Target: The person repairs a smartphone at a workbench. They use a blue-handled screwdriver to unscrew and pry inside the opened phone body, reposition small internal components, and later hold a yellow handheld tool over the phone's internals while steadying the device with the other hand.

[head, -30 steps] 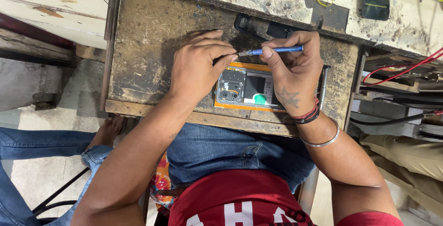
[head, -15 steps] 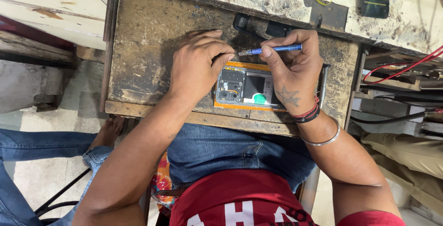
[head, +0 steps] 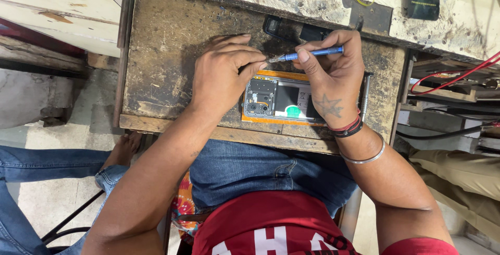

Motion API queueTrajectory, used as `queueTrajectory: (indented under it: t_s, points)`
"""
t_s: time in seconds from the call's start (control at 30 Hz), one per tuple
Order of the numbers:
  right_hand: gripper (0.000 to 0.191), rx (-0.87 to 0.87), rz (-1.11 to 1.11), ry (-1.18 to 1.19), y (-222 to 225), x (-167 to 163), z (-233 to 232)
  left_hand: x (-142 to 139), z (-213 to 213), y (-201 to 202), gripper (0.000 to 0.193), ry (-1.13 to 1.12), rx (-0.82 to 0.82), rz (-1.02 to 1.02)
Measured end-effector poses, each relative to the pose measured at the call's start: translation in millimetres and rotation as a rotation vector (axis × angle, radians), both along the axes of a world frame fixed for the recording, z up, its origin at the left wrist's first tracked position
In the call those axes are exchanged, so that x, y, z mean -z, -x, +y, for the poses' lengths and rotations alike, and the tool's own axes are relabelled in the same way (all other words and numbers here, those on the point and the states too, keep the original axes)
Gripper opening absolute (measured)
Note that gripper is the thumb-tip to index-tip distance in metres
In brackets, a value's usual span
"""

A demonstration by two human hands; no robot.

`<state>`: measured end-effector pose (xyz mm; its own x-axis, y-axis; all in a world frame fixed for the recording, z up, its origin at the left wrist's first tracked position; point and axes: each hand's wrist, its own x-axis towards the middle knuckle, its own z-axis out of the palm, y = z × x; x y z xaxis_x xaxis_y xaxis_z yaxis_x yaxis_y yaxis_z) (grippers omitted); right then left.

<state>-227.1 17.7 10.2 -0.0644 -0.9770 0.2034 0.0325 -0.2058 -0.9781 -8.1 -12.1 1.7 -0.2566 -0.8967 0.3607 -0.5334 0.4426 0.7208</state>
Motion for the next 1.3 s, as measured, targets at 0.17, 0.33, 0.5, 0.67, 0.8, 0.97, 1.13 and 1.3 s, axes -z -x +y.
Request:
queueTrajectory:
  t_s: [0.17, 0.33, 0.5, 0.67, 0.8, 0.97, 1.13, 1.3]
  points:
    - [0.035, 0.003, -0.016, -0.008, 0, -1, 0, -1, 1, 0, 0.016, -0.002, 0.018, 0.03]
    - [0.035, -0.001, -0.04, -0.026, -1, -2, -2, -2, -1, -1, 0.017, 0.011, 0.012, 0.049]
    - [0.034, -0.003, -0.039, -0.026, -2, -5, -2, -3, -3, -2, 0.015, 0.025, 0.024, 0.064]
    - [0.034, 0.0, -0.037, -0.014, -1, -5, -2, -4, -3, -2, 0.012, 0.03, 0.035, 0.052]
    - [0.034, 0.002, -0.027, -0.007, -1, -5, -1, -5, -2, -2, 0.011, 0.067, 0.021, 0.015]
    - [0.034, -0.008, 0.043, 0.038, 0, -7, 3, -7, -1, -1, 0.011, 0.035, 0.021, 0.013]
    - [0.033, -0.011, 0.083, 0.043, 0, -8, 5, -8, -1, -2, 0.011, 0.034, 0.014, -0.007]
    - [0.033, -0.029, 0.144, 0.086, 3, -8, 10, -3, 2, 3, 0.013, 0.05, 0.018, -0.003]
